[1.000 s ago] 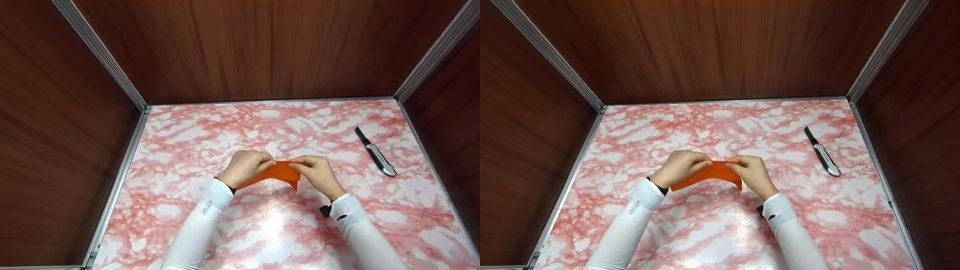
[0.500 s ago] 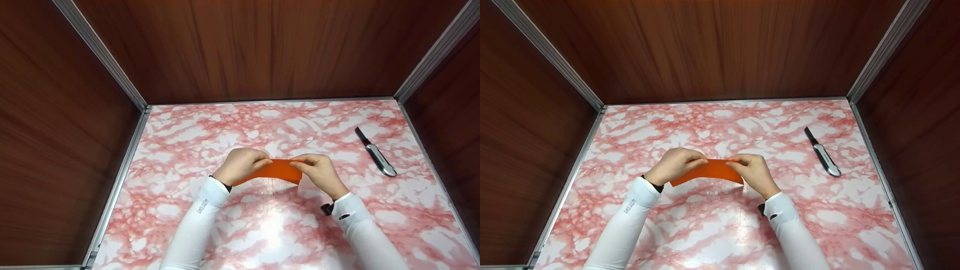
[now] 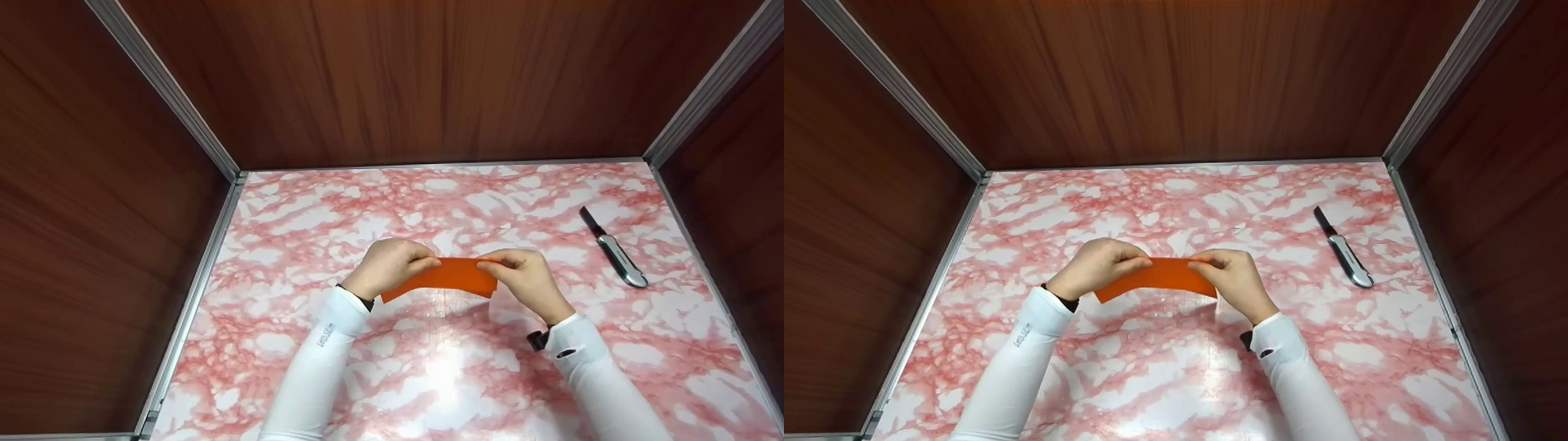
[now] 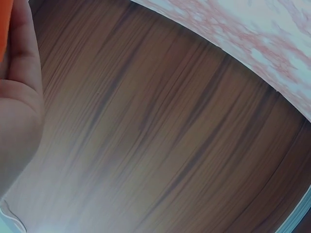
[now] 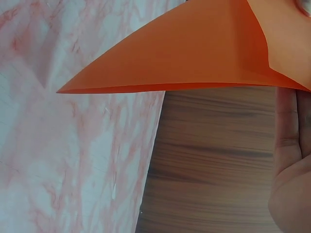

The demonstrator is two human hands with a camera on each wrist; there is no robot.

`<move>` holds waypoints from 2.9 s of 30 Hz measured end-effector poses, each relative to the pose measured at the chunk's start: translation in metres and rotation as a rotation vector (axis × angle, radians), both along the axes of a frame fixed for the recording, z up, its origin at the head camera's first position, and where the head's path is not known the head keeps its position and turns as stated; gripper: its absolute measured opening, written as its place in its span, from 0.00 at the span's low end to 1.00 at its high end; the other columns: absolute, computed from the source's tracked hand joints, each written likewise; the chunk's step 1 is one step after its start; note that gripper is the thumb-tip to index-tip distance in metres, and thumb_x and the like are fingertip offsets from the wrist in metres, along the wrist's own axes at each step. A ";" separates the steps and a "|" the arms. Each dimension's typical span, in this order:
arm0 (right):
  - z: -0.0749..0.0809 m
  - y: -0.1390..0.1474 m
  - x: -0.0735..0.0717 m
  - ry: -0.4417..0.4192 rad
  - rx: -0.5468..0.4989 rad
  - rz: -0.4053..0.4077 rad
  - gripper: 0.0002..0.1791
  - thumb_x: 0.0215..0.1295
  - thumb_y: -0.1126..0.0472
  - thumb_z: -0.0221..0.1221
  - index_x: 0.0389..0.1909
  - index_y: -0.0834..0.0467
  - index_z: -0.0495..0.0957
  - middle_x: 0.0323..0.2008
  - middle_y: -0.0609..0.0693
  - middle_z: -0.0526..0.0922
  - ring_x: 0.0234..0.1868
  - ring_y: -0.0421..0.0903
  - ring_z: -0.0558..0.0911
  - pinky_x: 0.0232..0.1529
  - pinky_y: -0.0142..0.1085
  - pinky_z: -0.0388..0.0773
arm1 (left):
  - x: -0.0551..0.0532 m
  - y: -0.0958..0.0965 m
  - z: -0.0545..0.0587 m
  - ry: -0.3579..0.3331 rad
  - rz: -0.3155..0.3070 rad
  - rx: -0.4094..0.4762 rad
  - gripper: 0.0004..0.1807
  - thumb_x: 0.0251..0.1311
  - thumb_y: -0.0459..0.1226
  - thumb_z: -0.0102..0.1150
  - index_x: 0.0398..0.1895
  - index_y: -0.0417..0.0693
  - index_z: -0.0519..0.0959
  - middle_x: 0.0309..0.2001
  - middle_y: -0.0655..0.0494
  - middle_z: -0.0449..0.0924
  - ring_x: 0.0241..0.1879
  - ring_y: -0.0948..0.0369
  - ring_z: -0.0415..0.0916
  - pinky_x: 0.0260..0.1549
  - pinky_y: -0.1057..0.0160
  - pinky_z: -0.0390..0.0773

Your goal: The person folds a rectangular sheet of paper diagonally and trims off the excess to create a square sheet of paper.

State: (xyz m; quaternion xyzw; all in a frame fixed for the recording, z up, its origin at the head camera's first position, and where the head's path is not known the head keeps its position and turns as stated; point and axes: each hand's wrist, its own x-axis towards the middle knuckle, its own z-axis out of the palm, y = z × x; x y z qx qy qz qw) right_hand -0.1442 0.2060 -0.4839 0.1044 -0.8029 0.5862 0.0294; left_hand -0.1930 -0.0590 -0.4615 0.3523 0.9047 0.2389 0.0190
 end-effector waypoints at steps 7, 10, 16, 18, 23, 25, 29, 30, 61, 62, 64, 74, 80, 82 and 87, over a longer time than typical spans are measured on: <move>0.000 0.001 0.000 0.002 0.001 -0.011 0.07 0.59 0.59 0.68 0.37 0.57 0.88 0.35 0.47 0.87 0.38 0.45 0.84 0.40 0.33 0.79 | -0.001 -0.003 -0.001 -0.019 -0.005 0.024 0.14 0.65 0.54 0.55 0.31 0.61 0.85 0.26 0.73 0.78 0.25 0.70 0.71 0.31 0.66 0.72; 0.000 0.002 0.001 -0.001 0.006 -0.022 0.07 0.59 0.59 0.68 0.37 0.57 0.88 0.35 0.47 0.87 0.38 0.45 0.84 0.40 0.33 0.78 | 0.000 -0.004 -0.002 -0.033 -0.007 0.034 0.14 0.65 0.54 0.55 0.31 0.61 0.86 0.27 0.73 0.78 0.26 0.71 0.72 0.33 0.66 0.72; 0.001 0.003 0.001 -0.018 0.025 -0.021 0.08 0.60 0.58 0.68 0.37 0.56 0.89 0.36 0.46 0.87 0.39 0.44 0.83 0.40 0.33 0.78 | -0.001 -0.005 -0.002 -0.020 -0.011 0.030 0.13 0.65 0.54 0.56 0.33 0.62 0.87 0.29 0.74 0.80 0.27 0.72 0.73 0.34 0.66 0.73; 0.002 0.003 0.001 -0.012 0.028 -0.023 0.08 0.59 0.58 0.68 0.37 0.56 0.89 0.36 0.46 0.87 0.40 0.44 0.84 0.41 0.32 0.78 | -0.001 -0.006 -0.002 -0.015 -0.007 0.027 0.14 0.65 0.54 0.56 0.33 0.62 0.86 0.28 0.74 0.79 0.27 0.72 0.73 0.33 0.66 0.73; 0.003 0.005 0.000 -0.001 0.011 -0.042 0.07 0.58 0.61 0.69 0.36 0.58 0.88 0.35 0.48 0.87 0.38 0.44 0.84 0.40 0.31 0.78 | -0.001 -0.008 -0.002 -0.018 0.003 0.020 0.14 0.65 0.54 0.55 0.30 0.61 0.84 0.25 0.71 0.77 0.25 0.70 0.71 0.30 0.66 0.72; 0.001 0.007 -0.001 -0.008 0.003 -0.047 0.06 0.58 0.61 0.69 0.36 0.58 0.88 0.34 0.48 0.87 0.38 0.44 0.84 0.39 0.32 0.78 | -0.001 -0.009 -0.003 -0.019 0.002 0.022 0.14 0.65 0.53 0.55 0.29 0.61 0.84 0.24 0.71 0.77 0.25 0.70 0.71 0.31 0.65 0.72; -0.016 0.012 -0.008 -0.007 0.005 -0.054 0.06 0.57 0.57 0.70 0.35 0.53 0.89 0.35 0.47 0.87 0.38 0.44 0.84 0.39 0.32 0.78 | -0.001 -0.010 -0.003 -0.027 -0.003 0.037 0.14 0.66 0.53 0.55 0.29 0.61 0.84 0.24 0.71 0.76 0.24 0.70 0.70 0.30 0.66 0.72; -0.020 0.013 -0.009 -0.008 0.011 -0.057 0.07 0.57 0.56 0.70 0.35 0.52 0.89 0.35 0.47 0.87 0.38 0.44 0.84 0.39 0.32 0.78 | -0.001 -0.010 -0.004 -0.032 0.000 0.042 0.14 0.65 0.53 0.55 0.30 0.60 0.84 0.25 0.71 0.77 0.25 0.70 0.71 0.31 0.66 0.72; 0.001 0.003 0.004 0.002 0.019 -0.021 0.07 0.60 0.59 0.68 0.38 0.56 0.88 0.37 0.47 0.87 0.40 0.44 0.83 0.41 0.32 0.78 | 0.000 -0.005 -0.009 0.010 0.022 0.039 0.13 0.67 0.51 0.55 0.45 0.62 0.85 0.43 0.74 0.82 0.42 0.73 0.78 0.45 0.65 0.75; 0.001 0.003 0.004 0.003 0.013 -0.024 0.07 0.59 0.59 0.68 0.38 0.56 0.88 0.37 0.47 0.87 0.40 0.44 0.83 0.41 0.32 0.78 | 0.000 -0.005 -0.009 0.011 0.027 0.039 0.13 0.67 0.51 0.55 0.44 0.62 0.86 0.42 0.74 0.82 0.40 0.73 0.77 0.44 0.65 0.75; 0.000 0.002 0.004 0.012 0.011 -0.026 0.07 0.59 0.59 0.68 0.37 0.56 0.88 0.36 0.47 0.87 0.40 0.44 0.83 0.41 0.32 0.78 | 0.000 -0.006 -0.009 0.009 0.035 0.041 0.12 0.66 0.51 0.56 0.43 0.62 0.86 0.41 0.74 0.82 0.39 0.73 0.77 0.42 0.65 0.75; 0.000 0.006 0.004 0.002 -0.006 -0.050 0.08 0.60 0.59 0.68 0.39 0.56 0.88 0.38 0.48 0.87 0.42 0.44 0.83 0.44 0.32 0.78 | -0.002 -0.014 -0.009 -0.007 0.050 0.074 0.12 0.66 0.52 0.56 0.40 0.61 0.85 0.36 0.74 0.82 0.33 0.73 0.76 0.37 0.65 0.74; 0.000 0.010 0.003 0.024 -0.016 -0.059 0.08 0.60 0.60 0.68 0.38 0.57 0.88 0.37 0.50 0.87 0.40 0.44 0.84 0.42 0.32 0.79 | -0.004 -0.017 -0.011 -0.048 0.058 0.106 0.12 0.65 0.52 0.56 0.39 0.61 0.85 0.34 0.75 0.80 0.31 0.72 0.74 0.36 0.65 0.74; -0.001 0.012 0.003 0.035 -0.018 -0.073 0.07 0.59 0.61 0.68 0.38 0.57 0.88 0.37 0.50 0.87 0.39 0.44 0.84 0.42 0.32 0.79 | -0.004 -0.018 -0.011 -0.059 0.073 0.108 0.11 0.65 0.52 0.57 0.38 0.62 0.85 0.33 0.75 0.80 0.30 0.71 0.74 0.35 0.64 0.73; -0.002 0.014 0.003 0.049 -0.013 -0.069 0.07 0.59 0.61 0.68 0.38 0.58 0.88 0.37 0.51 0.87 0.40 0.44 0.84 0.42 0.31 0.79 | -0.004 -0.020 -0.010 -0.064 0.082 0.105 0.11 0.65 0.53 0.57 0.38 0.63 0.86 0.33 0.75 0.81 0.31 0.71 0.74 0.36 0.64 0.74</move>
